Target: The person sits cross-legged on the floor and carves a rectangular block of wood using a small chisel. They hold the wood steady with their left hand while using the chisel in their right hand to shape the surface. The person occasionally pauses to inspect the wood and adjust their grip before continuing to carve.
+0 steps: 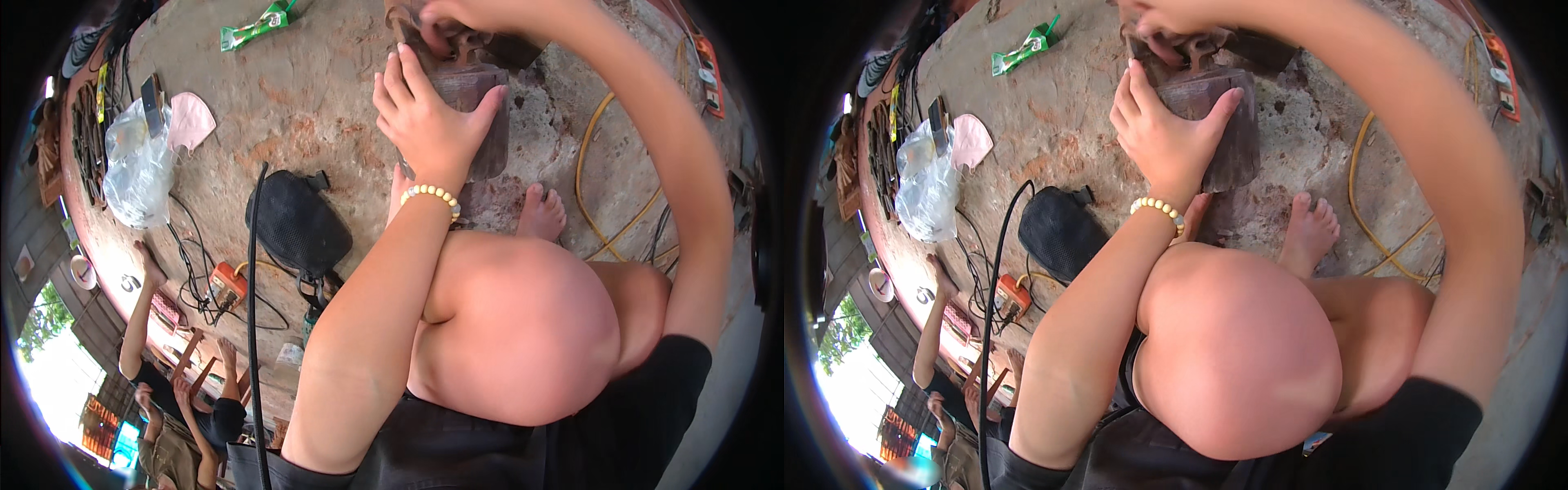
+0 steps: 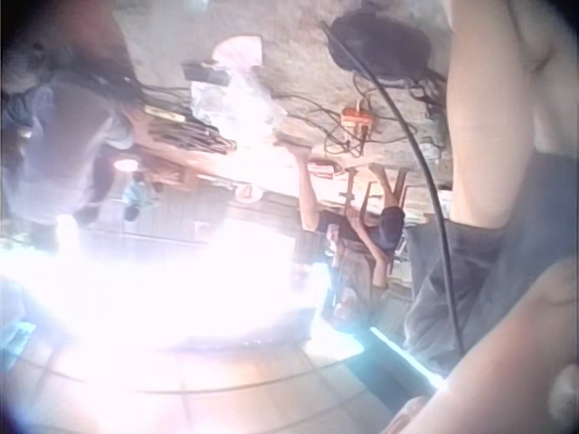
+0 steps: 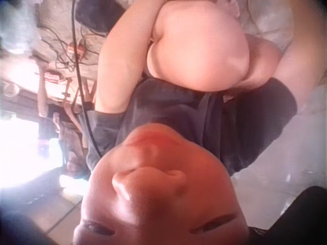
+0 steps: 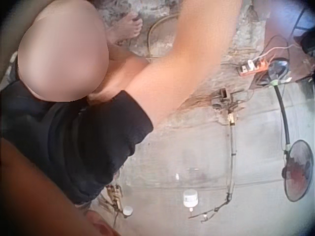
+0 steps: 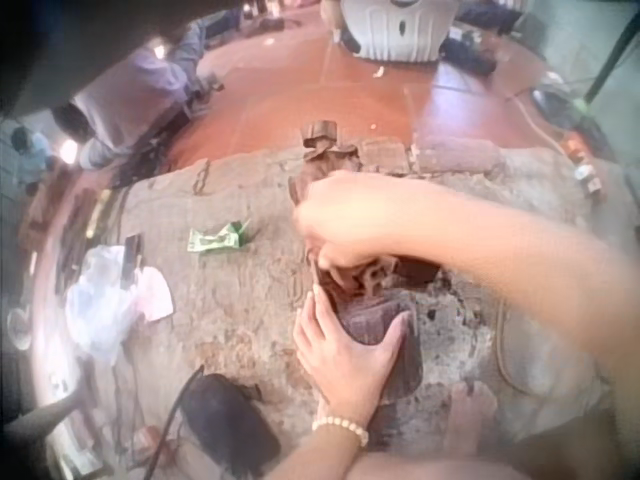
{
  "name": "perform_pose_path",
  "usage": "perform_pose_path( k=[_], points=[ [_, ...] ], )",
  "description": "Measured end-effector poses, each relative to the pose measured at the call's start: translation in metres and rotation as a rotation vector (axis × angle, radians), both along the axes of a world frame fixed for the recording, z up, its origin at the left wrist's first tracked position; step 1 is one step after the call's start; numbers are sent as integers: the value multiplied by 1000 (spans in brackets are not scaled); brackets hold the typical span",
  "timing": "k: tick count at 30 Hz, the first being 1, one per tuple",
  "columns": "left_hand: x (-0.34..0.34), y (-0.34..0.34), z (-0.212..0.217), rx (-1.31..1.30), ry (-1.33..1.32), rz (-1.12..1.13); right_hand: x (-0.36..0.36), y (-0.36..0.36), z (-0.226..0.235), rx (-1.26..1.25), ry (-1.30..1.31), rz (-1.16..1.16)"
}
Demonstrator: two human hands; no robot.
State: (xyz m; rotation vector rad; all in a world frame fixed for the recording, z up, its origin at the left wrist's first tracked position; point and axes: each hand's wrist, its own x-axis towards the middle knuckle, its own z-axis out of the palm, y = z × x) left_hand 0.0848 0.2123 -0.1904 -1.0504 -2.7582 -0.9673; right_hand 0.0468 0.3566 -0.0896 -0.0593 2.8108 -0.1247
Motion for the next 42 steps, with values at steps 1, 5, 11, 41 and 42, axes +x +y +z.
perform_pose_path(
  k=[1, 5, 11, 41, 42],
  points=[
    [-1, -1, 1, 11, -7, -7, 25, -3, -11, -25, 82, -117],
    [-2, -3, 1, -7, -34, 43, 117, -55, -42, -150, 379, -425],
    [-5, -8, -4, -27, -36, 4, -6, -35, -21, 10, 36, 56],
    [-3, 0, 9, -63, -81, 36, 112, 30, -67, -154, 409, 187],
    [-3, 0, 10, -62, -80, 34, 109, 40, -66, -128, 408, 224]
  ],
)
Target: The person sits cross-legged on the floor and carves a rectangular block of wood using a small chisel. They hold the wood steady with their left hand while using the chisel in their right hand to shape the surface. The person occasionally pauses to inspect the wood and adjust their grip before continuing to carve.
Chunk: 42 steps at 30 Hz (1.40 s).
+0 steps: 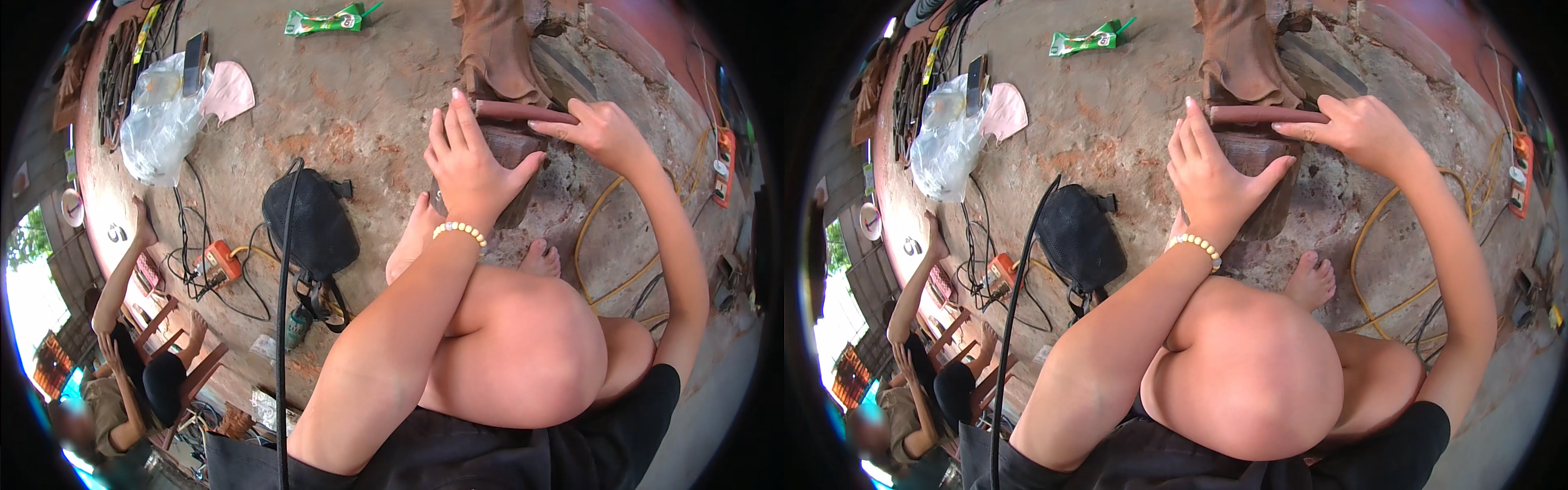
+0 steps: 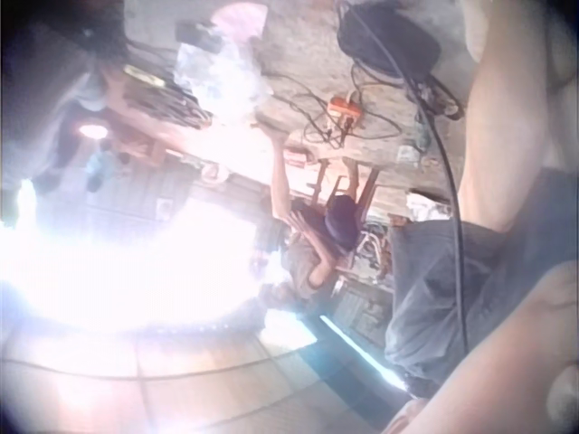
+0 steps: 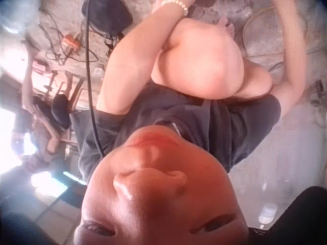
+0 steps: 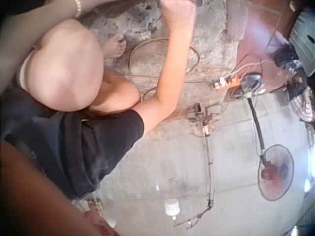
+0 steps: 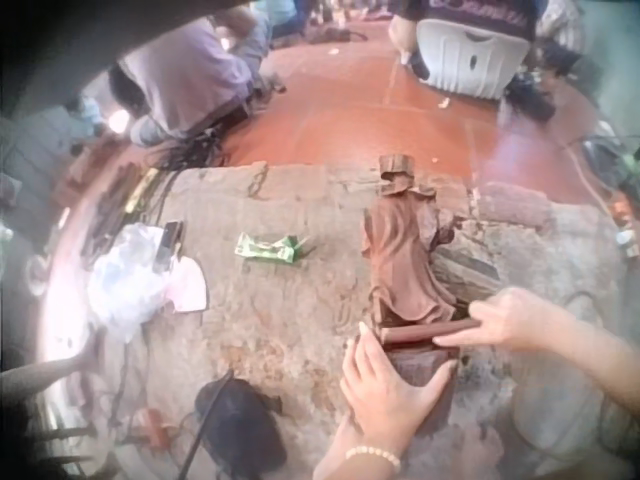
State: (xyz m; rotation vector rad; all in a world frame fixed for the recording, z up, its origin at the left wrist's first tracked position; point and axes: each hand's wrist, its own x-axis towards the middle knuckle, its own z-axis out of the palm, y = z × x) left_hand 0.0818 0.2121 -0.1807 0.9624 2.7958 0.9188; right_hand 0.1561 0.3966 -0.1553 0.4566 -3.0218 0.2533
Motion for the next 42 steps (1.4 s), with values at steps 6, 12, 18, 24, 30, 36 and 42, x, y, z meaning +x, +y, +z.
perform_pose_path(
  k=[6, 12, 18, 24, 30, 36, 42],
  points=[
    [-7, -8, 7, 42, -44, 2, -3, -15, 10, -20, -24, -124],
    [2, -6, 9, 34, -88, 0, -4, 8, 17, -86, 10, -146],
    [-1, -10, 8, -12, -36, 10, -34, 35, 15, -87, 82, -103],
    [-4, -8, 6, -15, -43, -9, -21, -6, 16, -352, -24, -117],
    [-3, -7, 8, -14, -40, -4, -14, 27, 25, -87, 14, -309],
    [-1, -9, 9, -8, -45, -4, -22, 5, 44, 48, -1, -150],
    [-2, -9, 9, 5, -47, 5, -43, 3, 57, 7, 333, -254]
  ],
)
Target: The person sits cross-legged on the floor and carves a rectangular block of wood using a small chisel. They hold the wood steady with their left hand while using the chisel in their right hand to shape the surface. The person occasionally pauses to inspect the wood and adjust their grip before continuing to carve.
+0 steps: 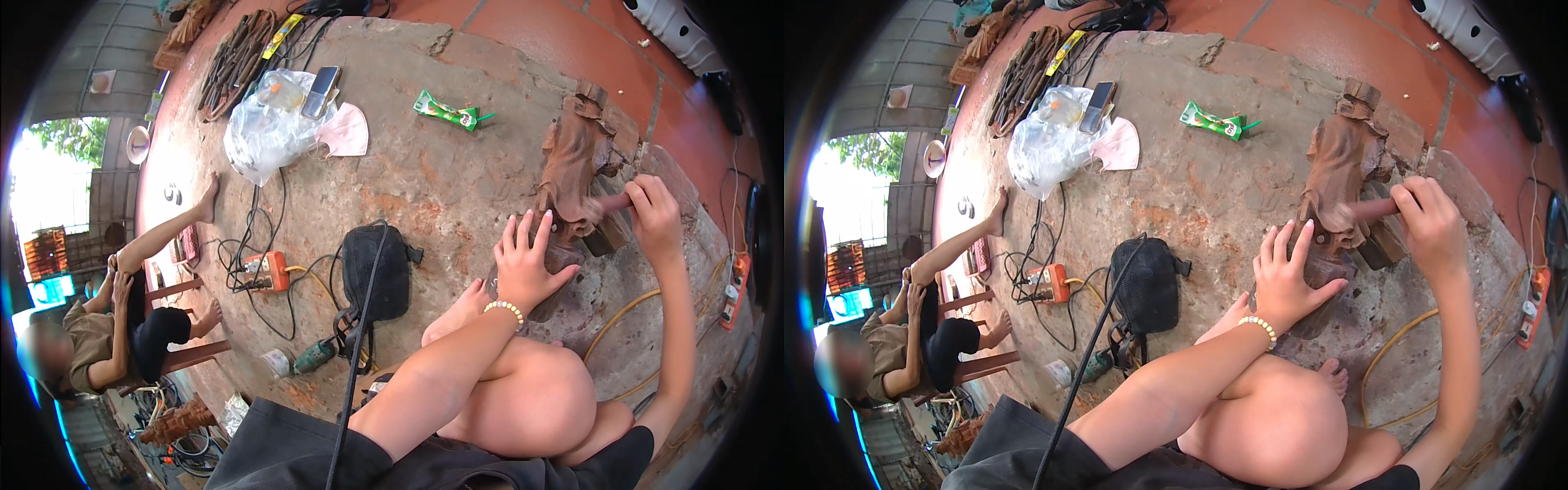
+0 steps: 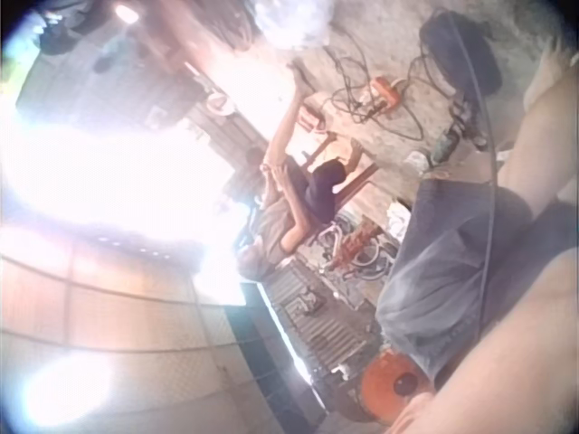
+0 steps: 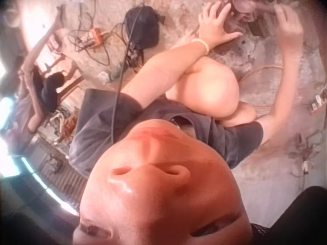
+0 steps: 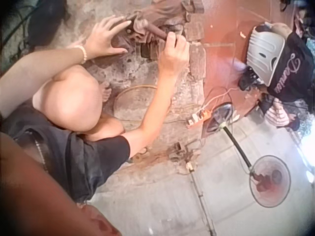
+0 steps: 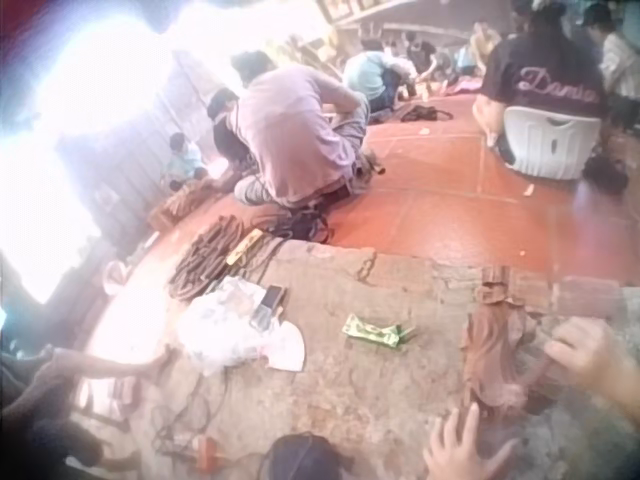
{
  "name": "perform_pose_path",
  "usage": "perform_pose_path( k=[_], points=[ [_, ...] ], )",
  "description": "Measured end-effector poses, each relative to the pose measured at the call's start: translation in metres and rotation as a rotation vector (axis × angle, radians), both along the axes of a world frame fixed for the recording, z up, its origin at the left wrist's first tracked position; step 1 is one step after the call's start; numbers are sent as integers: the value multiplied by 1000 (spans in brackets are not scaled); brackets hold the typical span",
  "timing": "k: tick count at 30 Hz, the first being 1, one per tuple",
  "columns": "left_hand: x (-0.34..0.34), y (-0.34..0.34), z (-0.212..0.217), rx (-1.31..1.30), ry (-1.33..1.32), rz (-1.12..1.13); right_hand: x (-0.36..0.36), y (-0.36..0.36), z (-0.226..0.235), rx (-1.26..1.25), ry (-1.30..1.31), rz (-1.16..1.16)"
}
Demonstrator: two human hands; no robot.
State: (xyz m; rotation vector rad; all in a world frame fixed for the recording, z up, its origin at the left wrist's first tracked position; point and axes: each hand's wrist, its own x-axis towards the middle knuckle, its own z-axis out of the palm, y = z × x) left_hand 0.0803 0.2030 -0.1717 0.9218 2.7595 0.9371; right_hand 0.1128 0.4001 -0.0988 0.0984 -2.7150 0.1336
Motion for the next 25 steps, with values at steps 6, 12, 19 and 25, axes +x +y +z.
perform_pose_path(
  k=[6, 12, 19, 25],
  points=[
    [0, 1, -1, 4, -6, -5, -6, -2, -20, 143, -238, 91],
    [-1, 4, 4, -6, 2, -6, 13, -5, -35, -572, -492, -160],
    [0, 3, 5, -9, 16, -10, 16, -8, -30, -208, -486, -75],
    [0, 6, 5, -13, 38, -33, 19, -15, -53, -364, -345, -269]
  ],
)
